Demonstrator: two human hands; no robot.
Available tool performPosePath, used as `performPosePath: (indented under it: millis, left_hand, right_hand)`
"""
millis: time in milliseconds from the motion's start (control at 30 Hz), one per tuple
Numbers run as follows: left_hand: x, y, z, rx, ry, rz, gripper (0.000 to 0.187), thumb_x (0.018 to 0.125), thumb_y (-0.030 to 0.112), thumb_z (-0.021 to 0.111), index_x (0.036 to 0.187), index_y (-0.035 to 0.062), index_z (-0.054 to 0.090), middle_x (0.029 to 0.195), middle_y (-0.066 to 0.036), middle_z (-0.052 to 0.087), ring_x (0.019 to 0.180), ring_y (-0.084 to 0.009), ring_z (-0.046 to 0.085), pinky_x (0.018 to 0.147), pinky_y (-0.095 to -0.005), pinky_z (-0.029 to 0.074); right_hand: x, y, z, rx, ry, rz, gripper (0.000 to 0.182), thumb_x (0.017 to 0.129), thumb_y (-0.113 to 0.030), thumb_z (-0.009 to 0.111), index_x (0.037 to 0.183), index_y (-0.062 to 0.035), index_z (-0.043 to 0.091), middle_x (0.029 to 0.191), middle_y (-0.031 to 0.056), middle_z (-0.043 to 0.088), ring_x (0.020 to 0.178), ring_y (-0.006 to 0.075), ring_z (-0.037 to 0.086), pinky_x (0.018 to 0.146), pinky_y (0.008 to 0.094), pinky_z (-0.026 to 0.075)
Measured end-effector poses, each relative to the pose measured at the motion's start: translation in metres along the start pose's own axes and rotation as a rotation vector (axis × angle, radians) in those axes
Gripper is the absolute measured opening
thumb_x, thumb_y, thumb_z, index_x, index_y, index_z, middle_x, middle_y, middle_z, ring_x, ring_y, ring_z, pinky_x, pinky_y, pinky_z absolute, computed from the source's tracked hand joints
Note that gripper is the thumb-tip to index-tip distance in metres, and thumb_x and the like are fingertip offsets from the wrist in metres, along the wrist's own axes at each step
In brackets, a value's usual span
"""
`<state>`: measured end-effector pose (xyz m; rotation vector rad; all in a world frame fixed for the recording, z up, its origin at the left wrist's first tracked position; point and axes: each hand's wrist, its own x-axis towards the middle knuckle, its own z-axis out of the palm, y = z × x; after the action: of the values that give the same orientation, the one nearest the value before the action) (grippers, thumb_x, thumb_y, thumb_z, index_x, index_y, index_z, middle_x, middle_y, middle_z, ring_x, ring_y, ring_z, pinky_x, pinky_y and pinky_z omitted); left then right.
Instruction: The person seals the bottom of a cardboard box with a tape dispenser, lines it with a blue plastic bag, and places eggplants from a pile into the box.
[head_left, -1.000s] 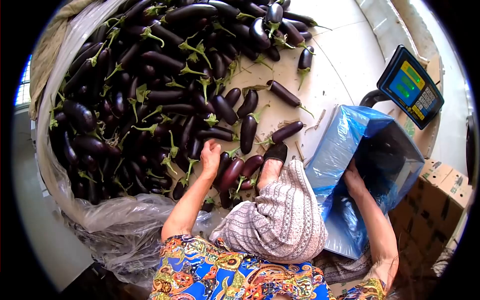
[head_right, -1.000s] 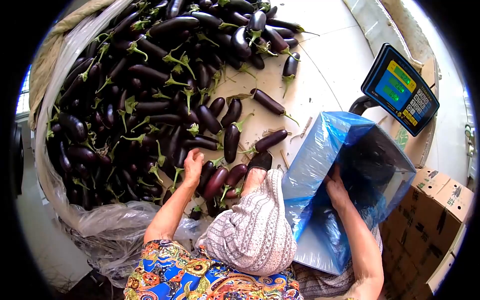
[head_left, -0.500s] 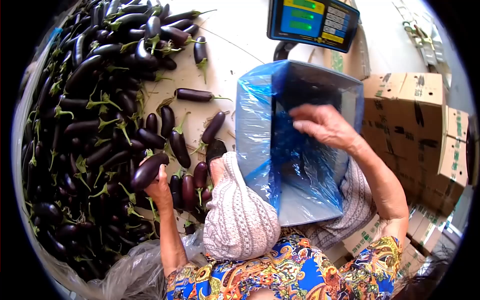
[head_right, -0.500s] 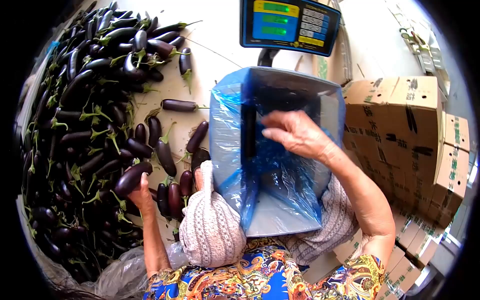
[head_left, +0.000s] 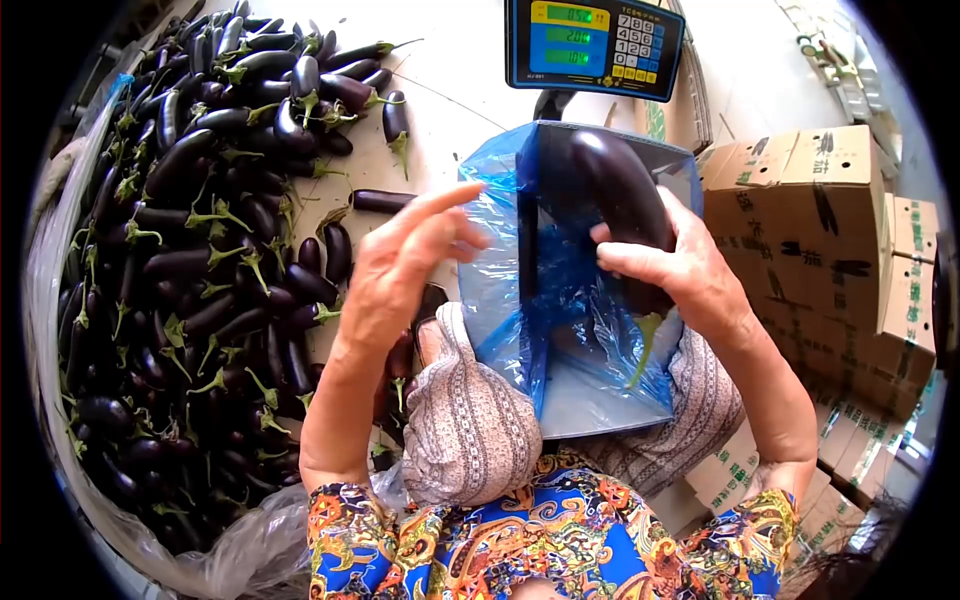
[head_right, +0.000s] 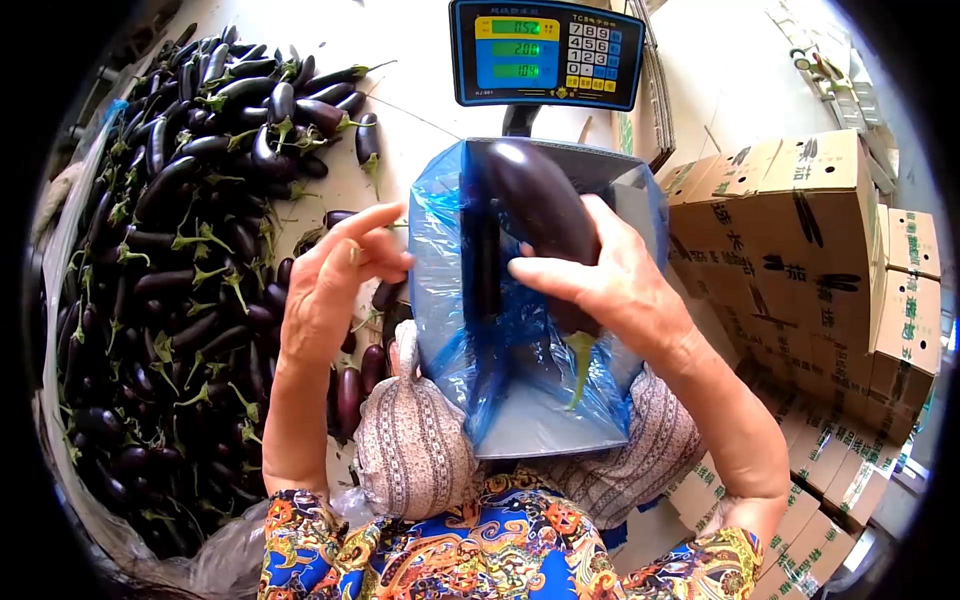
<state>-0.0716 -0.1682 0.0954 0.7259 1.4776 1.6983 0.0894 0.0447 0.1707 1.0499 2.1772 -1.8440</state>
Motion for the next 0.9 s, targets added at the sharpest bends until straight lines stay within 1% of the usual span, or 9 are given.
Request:
performPosePath:
  millis: [67, 133, 267, 400, 467, 600, 700, 800, 900]
  left_hand:
    - [-0.022, -0.036, -0.023, -0.038, 0.217, -0.157, 0.045, 0.101, 0.032, 0.051, 0.129, -0.0029, 0.057, 0.091, -0.004, 0.064, 0.088, -0.0122, 0.063, 0.08, -0.0269, 0.052]
    - [-0.054, -0.081, -0.041, -0.023, 0.374, -0.287, 0.034, 0.1, 0.024, 0.054, 0.123, 0.0007, 0.06, 0.088, -0.003, 0.065, 0.084, -0.0101, 0.062, 0.075, -0.0238, 0.051]
    - [-0.134, -0.156, -0.068, -0.055, 0.521, -0.481, 0.027, 0.096, 0.018, 0.059, 0.119, 0.0036, 0.061, 0.089, -0.003, 0.065, 0.083, -0.0124, 0.063, 0.073, -0.0259, 0.051]
    - [-0.19, -0.196, -0.101, -0.229, 0.863, -0.604, 0.027, 0.097, 0.018, 0.058, 0.12, 0.0041, 0.06, 0.096, -0.003, 0.064, 0.087, -0.012, 0.064, 0.074, -0.0247, 0.052]
    - [-0.203, -0.211, -0.126, -0.078, 1.007, -0.619, 0.03, 0.096, 0.021, 0.06, 0.122, 0.0063, 0.057, 0.099, -0.003, 0.063, 0.089, -0.0129, 0.063, 0.075, -0.0255, 0.052]
    - [-0.189, -0.23, -0.176, -0.248, 1.358, -0.628, 0.051, 0.093, 0.036, 0.066, 0.13, 0.0059, 0.048, 0.121, -0.007, 0.058, 0.105, -0.0231, 0.057, 0.087, -0.0378, 0.05]
    - [-0.176, -0.261, -0.216, -0.731, 1.381, -0.556, 0.041, 0.088, 0.027, 0.072, 0.117, 0.0023, 0.055, 0.112, -0.01, 0.063, 0.101, -0.0273, 0.06, 0.092, -0.0439, 0.05]
    - [-0.179, -0.305, -0.22, -1.024, 1.34, -0.384, 0.022, 0.085, 0.016, 0.073, 0.101, 0.0037, 0.063, 0.097, -0.011, 0.067, 0.091, -0.0271, 0.064, 0.093, -0.0436, 0.051]
    - [-0.183, -0.223, -0.161, -0.747, 1.008, -0.452, 0.025, 0.091, 0.022, 0.066, 0.11, 0.005, 0.063, 0.104, -0.006, 0.068, 0.098, -0.0201, 0.063, 0.091, -0.0398, 0.051]
  right_hand:
    - [0.012, 0.029, -0.009, -0.093, -0.041, 0.257, 0.074, 0.077, -0.044, 0.077, 0.128, 0.0011, 0.049, 0.113, 0.0143, 0.063, 0.099, 0.0198, 0.06, 0.092, 0.0308, 0.046]
    - [0.038, 0.08, -0.004, 0.101, -0.104, 0.334, 0.075, 0.081, -0.041, 0.073, 0.134, 0.003, 0.045, 0.124, 0.0186, 0.057, 0.107, 0.0256, 0.055, 0.099, 0.0328, 0.04]
    - [0.097, 0.166, 0.029, 0.125, 0.17, 0.234, 0.066, 0.09, -0.025, 0.064, 0.143, 0.0019, 0.036, 0.135, 0.0196, 0.052, 0.124, 0.0295, 0.046, 0.108, 0.0345, 0.03]
    - [0.161, 0.258, 0.032, -0.134, 0.082, 0.284, 0.063, 0.092, -0.025, 0.062, 0.145, -0.0001, 0.037, 0.143, 0.0173, 0.048, 0.129, 0.0307, 0.045, 0.108, 0.0368, 0.034]
    - [0.182, 0.293, 0.047, -0.128, 0.138, 0.325, 0.063, 0.094, -0.029, 0.06, 0.146, -0.0008, 0.037, 0.143, 0.0211, 0.049, 0.128, 0.035, 0.048, 0.106, 0.0393, 0.038]
    - [0.197, 0.359, 0.021, -0.377, 0.116, 0.135, 0.059, 0.093, -0.033, 0.058, 0.139, 0.0008, 0.044, 0.132, 0.0276, 0.055, 0.122, 0.0415, 0.053, 0.1, 0.0411, 0.044]
    - [0.182, 0.32, 0.019, -0.587, -0.051, -0.035, 0.049, 0.092, -0.032, 0.059, 0.128, 0.001, 0.052, 0.123, 0.0284, 0.06, 0.114, 0.0435, 0.057, 0.093, 0.0442, 0.047]
    - [0.116, 0.175, 0.023, -0.973, -0.316, -0.012, 0.034, 0.09, -0.027, 0.061, 0.108, 0.0007, 0.062, 0.107, 0.0257, 0.065, 0.095, 0.0469, 0.061, 0.08, 0.0495, 0.05]
    - [0.067, 0.096, 0.015, -0.884, -0.105, -0.323, 0.017, 0.087, -0.016, 0.063, 0.095, -0.0013, 0.064, 0.093, 0.0218, 0.064, 0.084, 0.0449, 0.061, 0.072, 0.0492, 0.05]
